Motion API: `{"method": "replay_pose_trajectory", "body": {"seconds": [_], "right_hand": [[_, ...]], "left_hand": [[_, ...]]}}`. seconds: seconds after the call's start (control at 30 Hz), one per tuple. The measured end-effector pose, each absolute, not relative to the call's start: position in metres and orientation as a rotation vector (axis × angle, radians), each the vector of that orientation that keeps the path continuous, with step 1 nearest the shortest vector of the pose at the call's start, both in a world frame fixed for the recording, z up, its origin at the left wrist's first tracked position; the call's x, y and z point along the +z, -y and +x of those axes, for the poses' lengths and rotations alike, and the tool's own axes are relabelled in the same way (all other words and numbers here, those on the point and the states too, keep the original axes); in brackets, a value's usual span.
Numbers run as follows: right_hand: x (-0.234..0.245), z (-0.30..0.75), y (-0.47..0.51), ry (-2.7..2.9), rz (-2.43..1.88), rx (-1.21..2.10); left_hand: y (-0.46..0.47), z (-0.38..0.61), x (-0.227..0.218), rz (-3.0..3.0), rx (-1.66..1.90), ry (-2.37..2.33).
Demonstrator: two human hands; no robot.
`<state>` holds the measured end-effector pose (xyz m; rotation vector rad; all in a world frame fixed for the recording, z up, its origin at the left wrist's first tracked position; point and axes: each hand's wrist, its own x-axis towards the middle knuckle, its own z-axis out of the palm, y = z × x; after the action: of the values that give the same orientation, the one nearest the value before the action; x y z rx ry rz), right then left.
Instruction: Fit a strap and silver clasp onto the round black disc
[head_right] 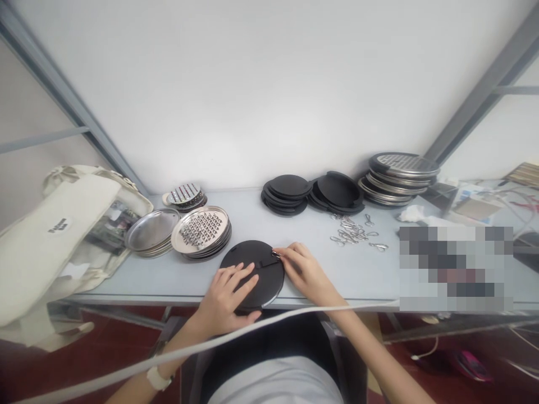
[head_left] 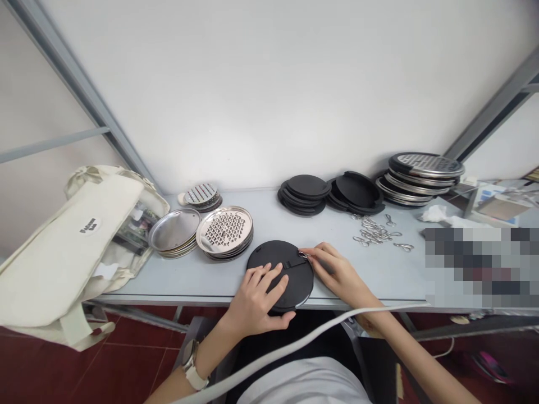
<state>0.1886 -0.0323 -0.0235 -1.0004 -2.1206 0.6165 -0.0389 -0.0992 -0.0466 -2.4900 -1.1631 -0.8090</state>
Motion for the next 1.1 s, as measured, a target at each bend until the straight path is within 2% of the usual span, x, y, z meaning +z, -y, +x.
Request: {"method": "replay_pose_trajectory", "body": {"seconds": [1.1], "right_hand": [[-0.0269,0.1887,0.0318,2.106,-1.004,0.691]], "left_hand": [[0.0989,-0.0389,-0.0475,-2.51,-0.83,1.163]]}}
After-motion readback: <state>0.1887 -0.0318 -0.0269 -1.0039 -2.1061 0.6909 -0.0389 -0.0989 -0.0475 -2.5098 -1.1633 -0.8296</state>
